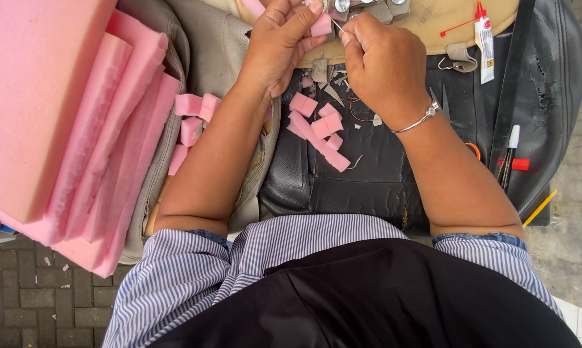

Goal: Repairing a leather seat by fitting metal components and gluing foam padding.

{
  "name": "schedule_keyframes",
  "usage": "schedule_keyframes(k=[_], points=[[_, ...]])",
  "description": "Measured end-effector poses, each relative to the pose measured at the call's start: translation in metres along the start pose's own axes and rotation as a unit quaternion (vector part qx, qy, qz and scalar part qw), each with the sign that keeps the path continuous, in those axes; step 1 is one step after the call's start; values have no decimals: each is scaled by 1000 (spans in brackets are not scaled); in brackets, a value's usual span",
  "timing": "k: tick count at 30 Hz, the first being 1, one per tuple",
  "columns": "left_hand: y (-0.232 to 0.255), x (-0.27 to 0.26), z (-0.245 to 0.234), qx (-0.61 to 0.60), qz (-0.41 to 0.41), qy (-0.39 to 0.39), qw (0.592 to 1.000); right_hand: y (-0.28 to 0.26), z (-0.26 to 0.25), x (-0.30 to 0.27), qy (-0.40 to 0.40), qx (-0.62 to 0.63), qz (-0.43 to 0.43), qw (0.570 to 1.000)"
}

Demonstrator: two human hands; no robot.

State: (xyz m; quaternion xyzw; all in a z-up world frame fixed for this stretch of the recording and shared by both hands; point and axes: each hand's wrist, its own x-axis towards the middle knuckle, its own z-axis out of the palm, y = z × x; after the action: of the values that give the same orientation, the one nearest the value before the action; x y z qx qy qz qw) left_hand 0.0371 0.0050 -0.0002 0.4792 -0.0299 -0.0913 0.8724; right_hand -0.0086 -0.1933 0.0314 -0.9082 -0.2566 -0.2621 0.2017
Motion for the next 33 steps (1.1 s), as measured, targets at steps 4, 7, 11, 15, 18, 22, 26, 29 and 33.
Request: schedule_keyframes(k=[4,7,11,15,18,22,26,29,33], points=[[2,-1,1,-16,30,-3,999,9,13,1,-30,145,25,989],[6,-1,1,-26,43,1,999,1,7,10,-92,340,144,925],[9,-6,4,-27,59,-18,998,-4,1,17,-148,553,261,777],[8,-5,4,-7,98,-46,994,-3,9,14,-126,538,257,793],[5,-7,6,-5,97,-46,994,-4,13,13,-106,550,274,782],[5,-12,16,-18,133,-112,984,-7,9,14,-101,532,271,796],[6,-7,11,-25,114,-42,992,-8,2,16,-126,502,239,822],[6,-3,8,-26,101,-12,994,-6,2,16,-123,447,233,855],[3,-5,7,-15,104,-23,994,0,12,13,-114,435,235,862]])
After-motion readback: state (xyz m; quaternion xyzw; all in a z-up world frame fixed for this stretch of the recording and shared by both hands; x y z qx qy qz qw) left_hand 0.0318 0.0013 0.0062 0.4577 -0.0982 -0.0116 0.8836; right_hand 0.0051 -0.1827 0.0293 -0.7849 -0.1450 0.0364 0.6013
